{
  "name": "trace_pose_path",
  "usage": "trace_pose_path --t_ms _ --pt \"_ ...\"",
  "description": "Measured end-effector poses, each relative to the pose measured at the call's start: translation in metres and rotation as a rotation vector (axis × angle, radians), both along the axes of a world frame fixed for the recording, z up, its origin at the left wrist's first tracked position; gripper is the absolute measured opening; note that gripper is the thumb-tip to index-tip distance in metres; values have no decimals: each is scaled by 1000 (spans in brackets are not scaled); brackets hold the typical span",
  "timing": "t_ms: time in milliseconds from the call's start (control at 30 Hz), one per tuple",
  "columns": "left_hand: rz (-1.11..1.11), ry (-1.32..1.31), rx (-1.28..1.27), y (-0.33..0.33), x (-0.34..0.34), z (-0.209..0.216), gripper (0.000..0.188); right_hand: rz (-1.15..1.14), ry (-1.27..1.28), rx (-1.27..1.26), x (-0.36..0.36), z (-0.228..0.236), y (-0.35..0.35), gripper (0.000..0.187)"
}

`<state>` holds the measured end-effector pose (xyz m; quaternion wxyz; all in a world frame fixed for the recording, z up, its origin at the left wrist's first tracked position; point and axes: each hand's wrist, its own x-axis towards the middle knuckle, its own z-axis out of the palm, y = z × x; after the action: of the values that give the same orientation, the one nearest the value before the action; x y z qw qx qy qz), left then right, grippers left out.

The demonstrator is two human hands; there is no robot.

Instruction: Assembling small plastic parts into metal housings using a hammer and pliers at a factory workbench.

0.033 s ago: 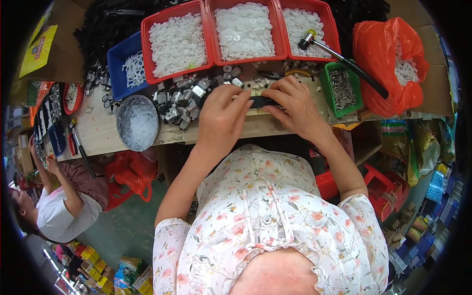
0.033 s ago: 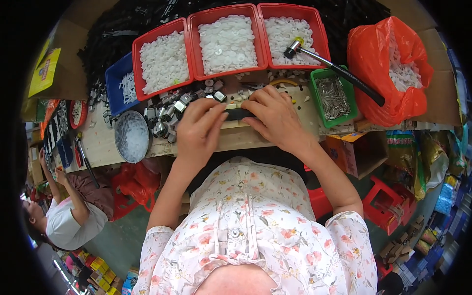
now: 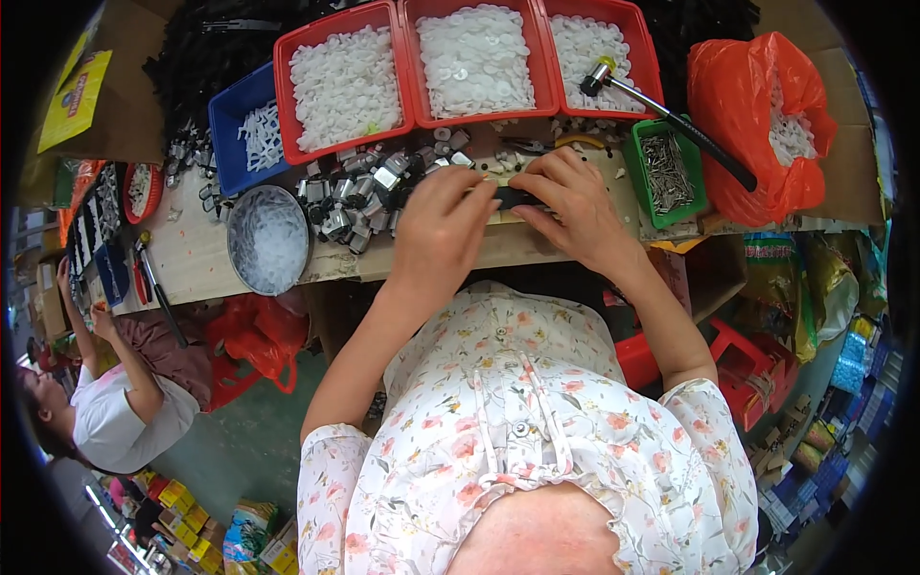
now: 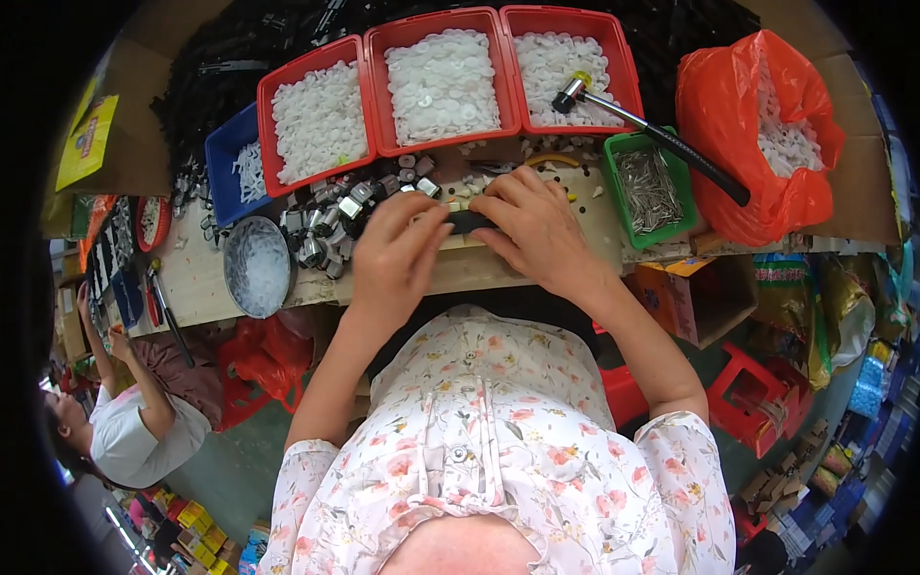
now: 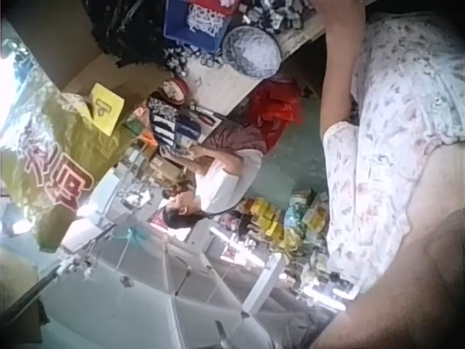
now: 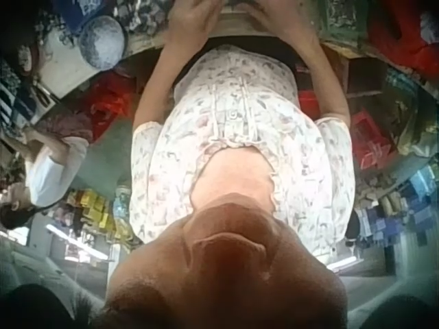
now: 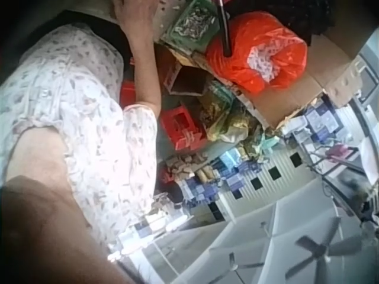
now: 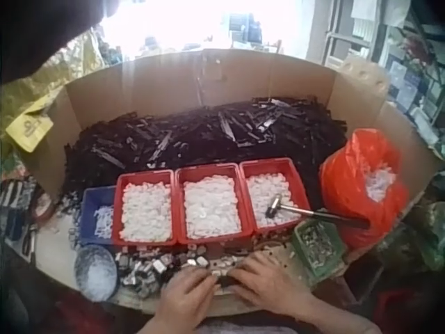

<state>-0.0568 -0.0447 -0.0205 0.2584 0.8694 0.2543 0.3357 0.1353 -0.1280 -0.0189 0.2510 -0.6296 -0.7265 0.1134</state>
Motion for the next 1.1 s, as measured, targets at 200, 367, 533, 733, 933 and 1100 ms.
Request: trace_pose_path --t_ms 200,367,533,733,933,1100 --pt "-153 87 289 -15 11 -31 29 57 38 -9 20 3 1 30" --pt "-198 141 453 -13 9 -38 34 -196 -246 277 96 18 24 29" --pt "-209 188 538 -15 10 -35 38 -270 -653 -22 149 3 39 20" --pt "-181 199 614 -13 12 -39 35 -305 -442 87 112 38 18 12" --pt "-170 182 653 -12 12 -40 31 -334 -70 202 26 58 -47 17" --pt "-188 206 663 -9 12 -39 31 -214 -101 -53 6 32 -49 17"
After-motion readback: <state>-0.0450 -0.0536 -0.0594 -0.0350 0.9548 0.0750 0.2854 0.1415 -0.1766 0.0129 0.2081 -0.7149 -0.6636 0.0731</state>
